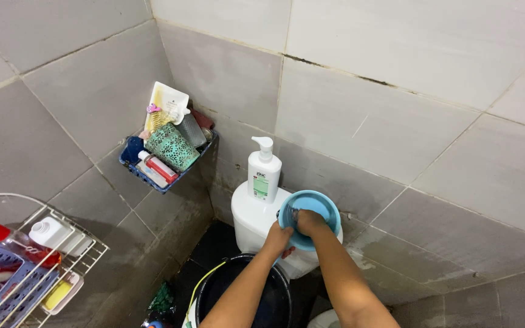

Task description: The person scrubs a blue cloth in a black bucket of soapy water, then uses a blue plastic scoop to repeatedly transfer water from a large grey basin into the bucket. They then use a steel wool pad to scrub the inside of the scoop over the bucket.

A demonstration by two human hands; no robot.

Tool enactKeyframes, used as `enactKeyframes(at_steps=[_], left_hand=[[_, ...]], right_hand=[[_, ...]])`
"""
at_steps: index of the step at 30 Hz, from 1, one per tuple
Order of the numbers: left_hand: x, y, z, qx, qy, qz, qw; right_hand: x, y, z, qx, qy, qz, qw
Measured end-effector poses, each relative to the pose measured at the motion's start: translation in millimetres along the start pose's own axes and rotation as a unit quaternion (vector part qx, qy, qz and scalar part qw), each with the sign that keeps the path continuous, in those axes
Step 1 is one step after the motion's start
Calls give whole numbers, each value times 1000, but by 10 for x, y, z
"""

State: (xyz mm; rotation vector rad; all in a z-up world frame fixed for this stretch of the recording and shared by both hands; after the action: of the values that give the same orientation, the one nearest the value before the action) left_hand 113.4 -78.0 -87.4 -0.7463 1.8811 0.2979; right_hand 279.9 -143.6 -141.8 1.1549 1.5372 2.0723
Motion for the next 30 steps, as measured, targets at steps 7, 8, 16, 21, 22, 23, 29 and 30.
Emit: enactKeyframes(at_steps=[7, 8, 16, 21, 22, 23, 29, 30], left_hand=[[155, 92, 225, 3, -18, -20, 1000], [132, 102, 207, -7, -14, -17, 1000], [-35, 20, 29, 10, 48, 16, 999], [-47, -25, 10, 9, 28, 41, 999], [-29, -42, 16, 4, 29, 17, 999], [-8, -74, 30, 0, 30, -6, 1000], [-411, -113, -118, 0, 30, 12, 999], [-333, -124, -34, 1, 28, 12, 1000]], right_hand=[[305, 61, -75, 96, 77, -248, 961], [223, -35, -10, 93, 61, -236, 965], [-540, -740, 369, -75, -244, 395, 882], [-506, -761, 295, -202, -338, 576, 716], [-534, -704, 303, -221, -249, 472, 816], [-562, -656, 306, -233, -152, 355, 892], [147, 193, -50, 57, 6, -84, 995], [158, 221, -25, 55, 6, -84, 995]])
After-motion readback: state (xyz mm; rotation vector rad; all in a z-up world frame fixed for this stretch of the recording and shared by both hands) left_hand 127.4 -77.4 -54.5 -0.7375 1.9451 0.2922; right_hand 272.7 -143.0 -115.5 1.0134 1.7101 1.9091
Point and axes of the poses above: each hand's wrist, its own z-axis towards the middle knuckle, its own y-axis out of the back of the hand, x = y × z, the point moved 3 cm from there along z, towards the middle knuckle, and after that the axes turned 13 degrees about -x, right-handed, at the moved point
